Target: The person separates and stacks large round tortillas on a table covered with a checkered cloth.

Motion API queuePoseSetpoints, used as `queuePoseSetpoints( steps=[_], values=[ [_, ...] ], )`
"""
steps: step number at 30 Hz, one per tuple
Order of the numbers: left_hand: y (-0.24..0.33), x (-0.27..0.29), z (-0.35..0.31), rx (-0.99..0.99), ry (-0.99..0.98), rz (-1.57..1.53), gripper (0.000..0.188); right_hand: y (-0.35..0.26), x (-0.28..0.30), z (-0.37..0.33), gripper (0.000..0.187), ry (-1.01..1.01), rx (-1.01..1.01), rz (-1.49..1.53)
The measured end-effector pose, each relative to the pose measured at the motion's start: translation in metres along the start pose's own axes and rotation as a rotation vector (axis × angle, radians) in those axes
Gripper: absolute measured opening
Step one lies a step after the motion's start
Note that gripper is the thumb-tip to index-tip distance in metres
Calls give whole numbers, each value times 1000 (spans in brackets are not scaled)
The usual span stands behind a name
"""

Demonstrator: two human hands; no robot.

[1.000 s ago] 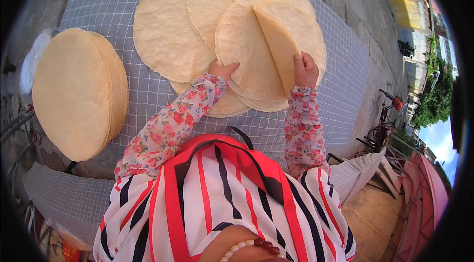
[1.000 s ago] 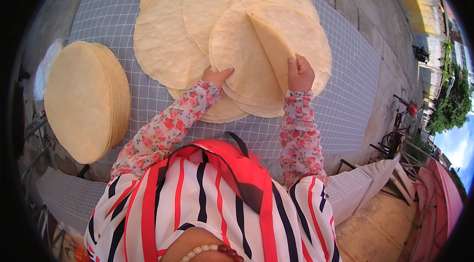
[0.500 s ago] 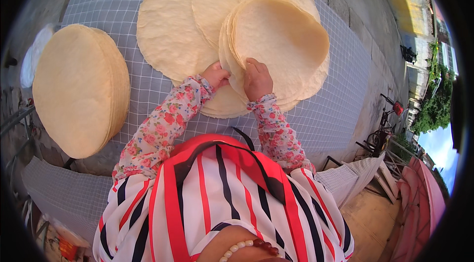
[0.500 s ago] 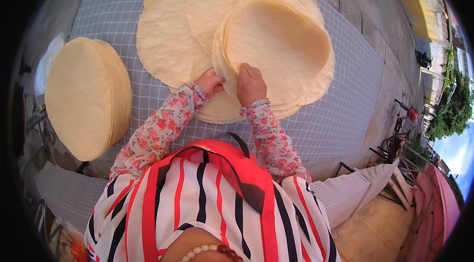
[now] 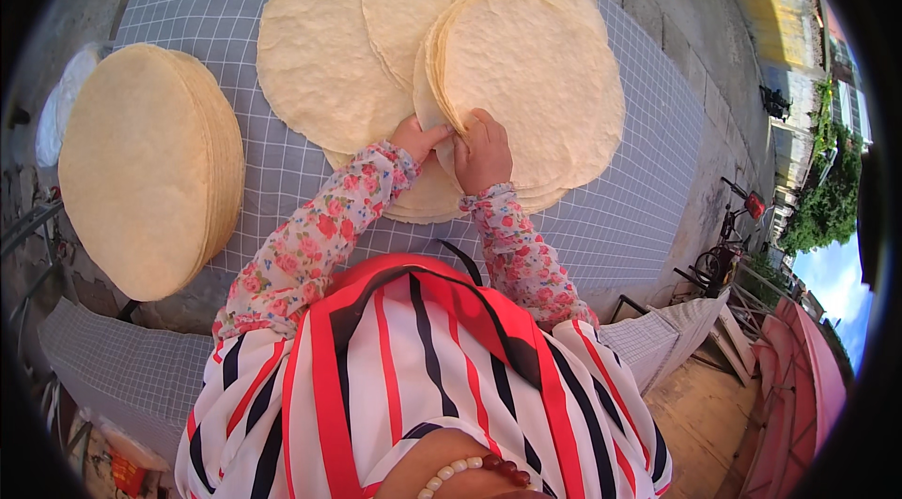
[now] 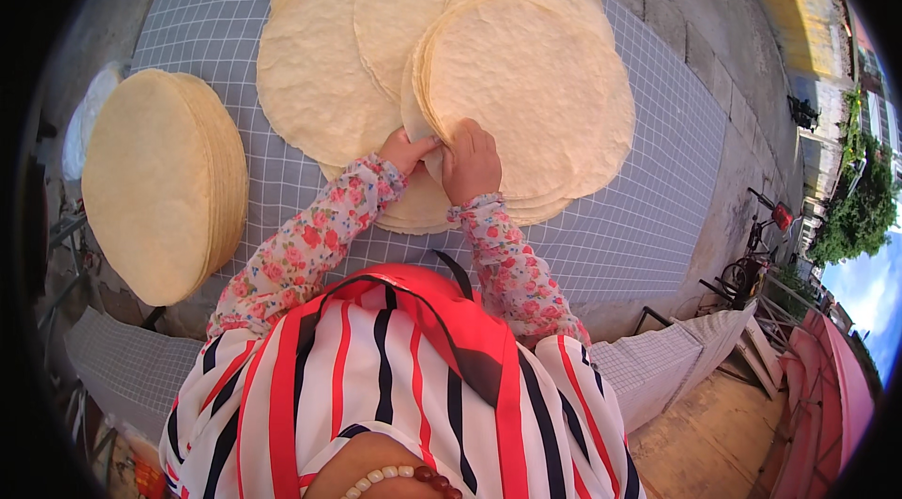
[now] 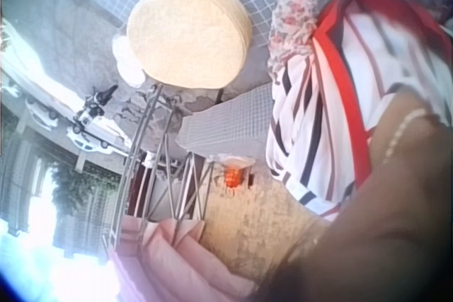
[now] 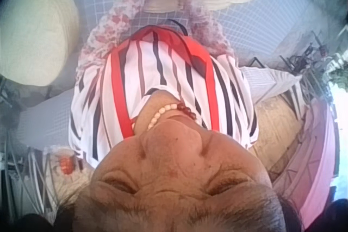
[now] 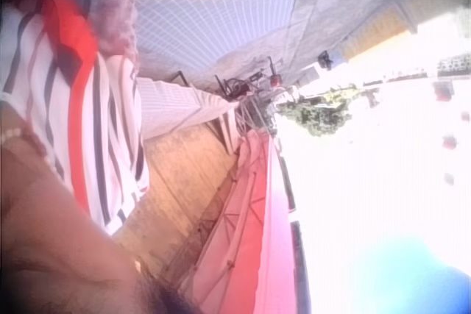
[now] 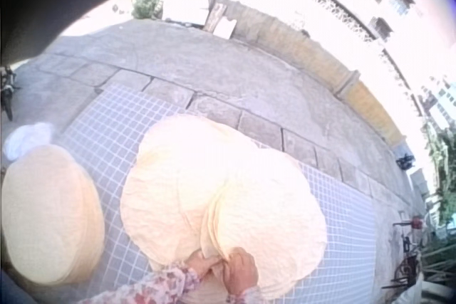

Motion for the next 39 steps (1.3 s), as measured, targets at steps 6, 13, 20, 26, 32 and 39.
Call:
queuePoseSetpoints(
  steps=[6,13,20,26,32,39],
  values=[
    [-14,10,6,96,65,7,39,98,114,61,25,-23,-360,432],
    [-26,21,13,159,-7,-210,46,-19,190,75,12,24,161,-107],
    [-27,19,16,171,31,-55,41,-11,-9,-19,17,-217,158,-140],
    [-25,23,12,118,36,-18,42,-16,-9,-25,18,-199,179,-139],
    [-33,19,15,192,-81,-89,44,-28,-6,-35,33,-164,102,-100],
    [-10,-4,-4,177,-197,-218,41,44,5,-26,32,-198,-97,347]
  ],
)
Point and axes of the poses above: each hand's wrist, its own z-axis towards the middle knuckle, its own x-axis out of the back of the hand, y = z × x, the point moved 8 cm from there along z, towards the middle knuckle, and after that the axes turned 5 degrees about -x, right-handed, at the moved point
